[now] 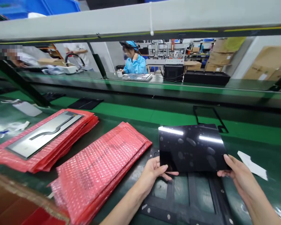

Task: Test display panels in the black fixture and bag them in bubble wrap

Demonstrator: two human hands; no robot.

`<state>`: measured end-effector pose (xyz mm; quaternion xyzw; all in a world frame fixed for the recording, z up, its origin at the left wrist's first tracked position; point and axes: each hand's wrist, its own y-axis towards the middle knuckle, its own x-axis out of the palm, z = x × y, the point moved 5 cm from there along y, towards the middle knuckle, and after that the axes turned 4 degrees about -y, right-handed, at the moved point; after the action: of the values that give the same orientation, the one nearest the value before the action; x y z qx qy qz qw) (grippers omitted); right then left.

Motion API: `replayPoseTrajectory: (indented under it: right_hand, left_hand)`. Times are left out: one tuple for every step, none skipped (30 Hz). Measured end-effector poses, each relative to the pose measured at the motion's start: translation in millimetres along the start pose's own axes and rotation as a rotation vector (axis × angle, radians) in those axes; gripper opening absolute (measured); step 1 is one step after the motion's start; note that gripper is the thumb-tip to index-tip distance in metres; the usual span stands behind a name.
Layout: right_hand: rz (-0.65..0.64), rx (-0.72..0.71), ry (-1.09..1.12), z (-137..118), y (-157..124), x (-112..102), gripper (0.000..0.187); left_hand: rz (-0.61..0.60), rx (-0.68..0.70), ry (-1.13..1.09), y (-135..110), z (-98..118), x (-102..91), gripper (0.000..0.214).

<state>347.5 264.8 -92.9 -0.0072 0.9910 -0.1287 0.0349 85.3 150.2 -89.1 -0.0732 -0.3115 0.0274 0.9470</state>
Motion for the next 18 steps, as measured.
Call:
replayPoseTrajectory:
  right_hand:
    - [-0.027,0.009,0.015,-10.4,4.9,8.4,0.038]
    - [-0.055,0.018,0.035,-22.4,10.4,19.6,0.040]
    - [-0.080,0.022,0.060,-35.3,16.4,33.6,0.040]
    - [-0.104,0.019,0.086,-48.5,22.9,50.3,0.040]
    - [-0.139,0.014,0.109,-60.8,29.7,70.2,0.037]
    - [-0.158,0.008,0.131,-71.6,36.7,91.3,0.033]
    - [-0.183,0.005,0.142,-80.1,43.7,114.0,0.029]
    - [-0.204,0.004,0.142,-86.4,50.8,136.9,0.025]
    - [-0.223,0.003,0.137,-90.4,57.9,159.1,0.022]
    - [-0.239,0.007,0.122,-92.3,65.0,179.9,0.021]
    - [-0.243,0.012,0.098,-92.3,72.3,198.1,0.022]
    - [-0.238,0.016,0.067,-91.2,79.7,213.2,0.024]
    - [-0.224,0.018,0.028,-89.2,87.1,224.8,0.024]
    - [-0.209,0.017,-0.020,-86.7,94.5,233.1,0.024]
    - [-0.191,0.015,-0.076,-84.1,101.5,238.0,0.022]
    - [-0.173,0.010,-0.138,-81.9,108.0,239.6,0.022]
    - [-0.152,0.001,-0.208,-80.1,113.9,237.9,0.023]
    - [-0.127,-0.012,-0.285,-79.1,119.1,233.4,0.025]
  left_hand:
    - [0.019,0.031,-0.026,-0.6,4.5,-1.7,0.055]
    - [0.046,0.070,-0.054,-1.6,10.3,-4.1,0.052]
    - [0.078,0.115,-0.082,-2.9,16.9,-7.0,0.049]
    - [0.112,0.162,-0.108,-4.4,23.6,-10.4,0.049]
    - [0.145,0.206,-0.133,-5.8,29.8,-13.9,0.050]
    - [0.175,0.241,-0.154,-6.9,34.7,-17.3,0.054]
    - [0.200,0.261,-0.171,-7.4,38.0,-20.5,0.059]
    - [0.217,0.265,-0.183,-7.0,39.5,-23.4,0.065]
    - [0.228,0.257,-0.190,-5.8,39.2,-26.0,0.069]
    - [0.235,0.243,-0.194,-4.0,37.7,-28.5,0.071]
    - [0.241,0.230,-0.195,-1.6,35.4,-31.1,0.071]
    - [0.248,0.223,-0.192,1.0,32.8,-33.9,0.068]
    - [0.257,0.221,-0.189,3.7,30.1,-36.8,0.064]
    - [0.268,0.223,-0.187,6.3,27.6,-39.7,0.059]
    - [0.277,0.225,-0.185,8.6,25.2,-42.2,0.055]
    - [0.280,0.223,-0.184,10.6,23.1,-44.1,0.051]
    - [0.279,0.215,-0.183,12.2,21.2,-45.1,0.048]
    - [0.272,0.203,-0.182,13.1,19.8,-45.2,0.046]
